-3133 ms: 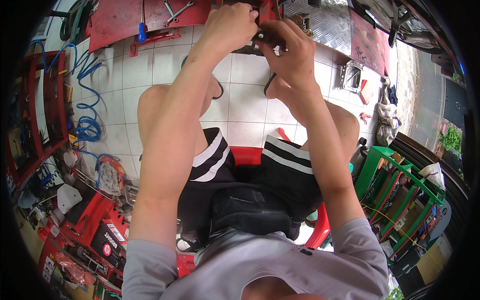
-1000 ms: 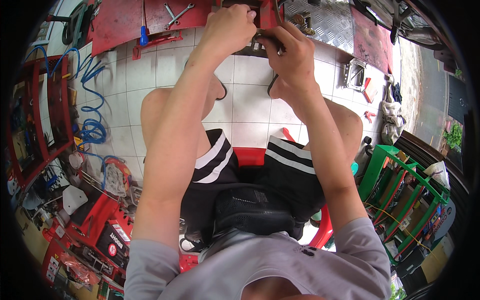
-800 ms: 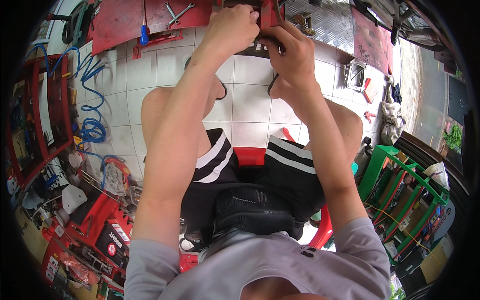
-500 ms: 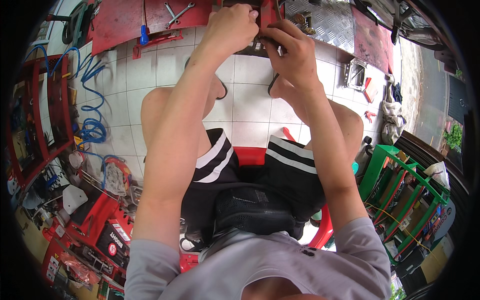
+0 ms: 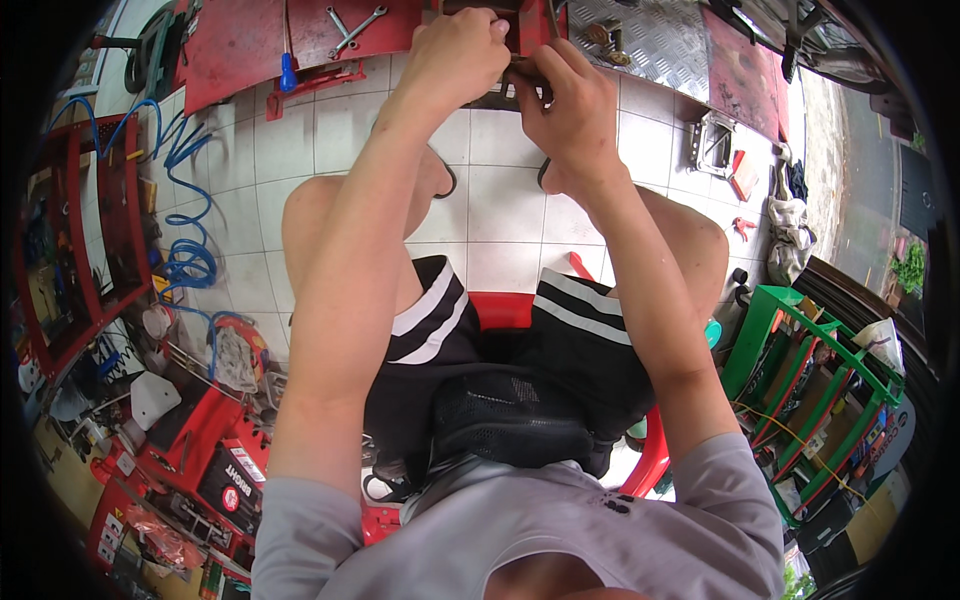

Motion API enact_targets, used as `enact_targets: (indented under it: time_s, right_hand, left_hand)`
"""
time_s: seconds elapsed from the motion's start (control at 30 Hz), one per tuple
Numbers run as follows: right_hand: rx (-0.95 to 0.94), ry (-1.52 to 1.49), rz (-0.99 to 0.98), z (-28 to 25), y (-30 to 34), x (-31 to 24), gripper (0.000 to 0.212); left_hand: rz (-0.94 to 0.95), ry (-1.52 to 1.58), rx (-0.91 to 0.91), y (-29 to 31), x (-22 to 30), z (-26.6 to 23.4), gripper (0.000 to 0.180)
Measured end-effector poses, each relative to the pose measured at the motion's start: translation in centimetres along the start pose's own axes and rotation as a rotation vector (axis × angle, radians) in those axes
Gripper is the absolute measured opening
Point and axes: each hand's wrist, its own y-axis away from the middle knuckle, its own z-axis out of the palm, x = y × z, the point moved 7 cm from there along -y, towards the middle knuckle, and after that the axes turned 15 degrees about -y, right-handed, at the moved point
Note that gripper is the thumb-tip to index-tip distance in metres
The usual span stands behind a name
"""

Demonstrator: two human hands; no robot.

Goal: The person sits on a low stool and works on a bicycle brake assembly held between their legs. They use a screwdriver to tighten screws on the brake caliper and handle various small metal components, including a brake pad and a metal bracket.

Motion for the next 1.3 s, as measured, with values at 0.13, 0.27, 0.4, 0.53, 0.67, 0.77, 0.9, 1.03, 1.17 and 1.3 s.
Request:
enact_targets:
  time_s: [0.13, 0.27, 0.4, 0.53, 0.67, 0.77, 0.9, 1.03, 1.17, 1.3]
  right_hand:
    - [-0.084, -0.108, -0.038, -0.5, -0.7, 0.2, 0.017]
    - [-0.052, -0.095, -0.105, -0.6, -0.6, 0.3, 0.019]
    - [0.023, -0.101, -0.047, -0.8, -0.3, 0.7, 0.017]
    - [0.025, -0.109, -0.030, -0.9, -0.4, 0.3, 0.014]
    - [-0.022, -0.069, 0.011, -1.3, -0.5, 0.4, 0.010]
    - [-0.013, -0.080, 0.069, -2.5, -0.8, 0.6, 0.009]
    - [-0.046, -0.022, 0.142, -3.6, -0.8, 1.4, 0.015]
    - [-0.127, 0.111, 0.055, -3.4, -0.9, 1.2, 0.037]
    - [-0.242, 0.243, 0.059, -1.5, 0.1, 1.6, 0.060]
    - [-0.358, 0.241, 0.103, -0.8, 0.2, 2.3, 0.064]
  left_hand:
    - [-0.007, 0.019, 0.001, -0.2, -0.4, 0.4, 0.030]
    - [-0.009, 0.004, 0.064, 0.0, -0.1, -0.1, 0.029]
    - [-0.046, -0.024, 0.081, 0.1, 0.1, -0.3, 0.030]
    - [-0.067, 0.004, 0.087, 0.1, 0.0, -0.5, 0.030]
    - [-0.048, 0.023, 0.089, 0.0, -0.1, -0.4, 0.030]
    - [-0.048, 0.036, 0.093, 0.0, -0.3, -0.6, 0.030]
    - [-0.049, 0.028, 0.096, -0.1, -0.3, -0.6, 0.030]
    - [-0.054, 0.015, 0.064, -0.1, -0.2, -0.6, 0.031]
    - [-0.070, 0.014, 0.068, -0.2, -0.2, -0.2, 0.028]
    - [0.000, 0.057, -0.015, -0.6, -0.8, 0.6, 0.033]
